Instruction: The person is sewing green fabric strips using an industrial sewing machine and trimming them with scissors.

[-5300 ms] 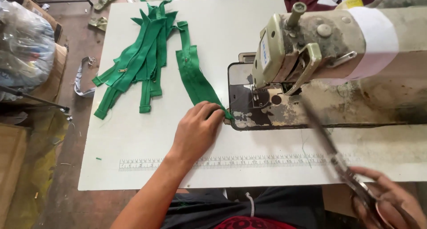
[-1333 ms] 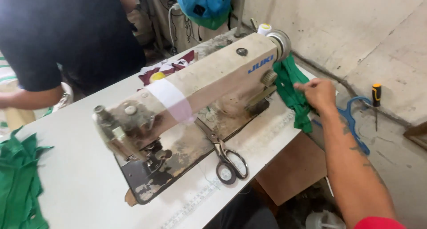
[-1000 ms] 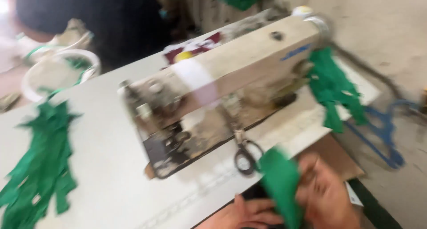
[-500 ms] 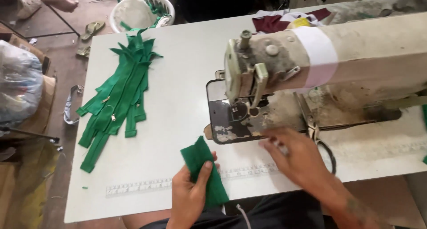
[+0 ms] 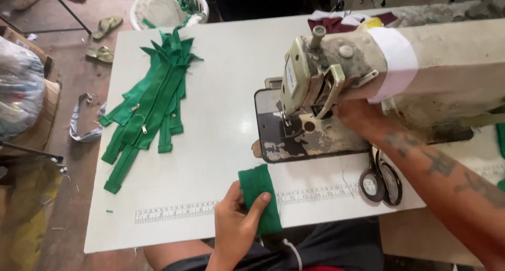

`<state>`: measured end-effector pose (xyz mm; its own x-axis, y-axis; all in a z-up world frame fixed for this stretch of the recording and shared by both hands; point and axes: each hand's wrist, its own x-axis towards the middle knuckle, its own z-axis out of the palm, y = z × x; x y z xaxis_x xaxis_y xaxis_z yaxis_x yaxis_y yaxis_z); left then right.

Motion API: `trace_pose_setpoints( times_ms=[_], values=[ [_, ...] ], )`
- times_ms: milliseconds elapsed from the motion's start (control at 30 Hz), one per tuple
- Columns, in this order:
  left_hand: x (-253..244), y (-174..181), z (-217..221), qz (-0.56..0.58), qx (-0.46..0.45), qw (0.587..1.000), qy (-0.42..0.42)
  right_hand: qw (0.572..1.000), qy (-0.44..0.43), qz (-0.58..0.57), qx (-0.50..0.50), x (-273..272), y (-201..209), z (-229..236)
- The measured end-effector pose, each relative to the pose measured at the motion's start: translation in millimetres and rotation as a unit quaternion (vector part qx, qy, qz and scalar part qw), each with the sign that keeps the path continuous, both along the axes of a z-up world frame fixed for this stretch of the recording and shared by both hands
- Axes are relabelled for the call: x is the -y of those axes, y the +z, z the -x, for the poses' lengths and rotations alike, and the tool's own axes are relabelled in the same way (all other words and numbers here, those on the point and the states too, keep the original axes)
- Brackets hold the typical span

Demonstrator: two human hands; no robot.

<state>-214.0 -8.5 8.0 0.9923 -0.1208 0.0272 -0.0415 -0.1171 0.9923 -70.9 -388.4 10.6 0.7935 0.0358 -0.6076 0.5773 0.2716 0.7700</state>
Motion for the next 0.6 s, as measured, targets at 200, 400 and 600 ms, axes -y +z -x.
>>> trace_pose_setpoints(
  times_ms=[200,400,600],
  values=[
    [12,20,-15,-0.031,-0.082,0.994,-0.062,0.411,-0.458,-0.770,0.171,-108,82,83],
    [33,32,-23,-0.080,-0.063,0.985,-0.139,-0.014,-0.426,-0.903,-0.048,-134,41,132],
    [46,25,-49,-0.025,0.115,0.990,-0.073,-0.064,-0.308,-0.948,-0.038,-126,14,133]
  ],
)
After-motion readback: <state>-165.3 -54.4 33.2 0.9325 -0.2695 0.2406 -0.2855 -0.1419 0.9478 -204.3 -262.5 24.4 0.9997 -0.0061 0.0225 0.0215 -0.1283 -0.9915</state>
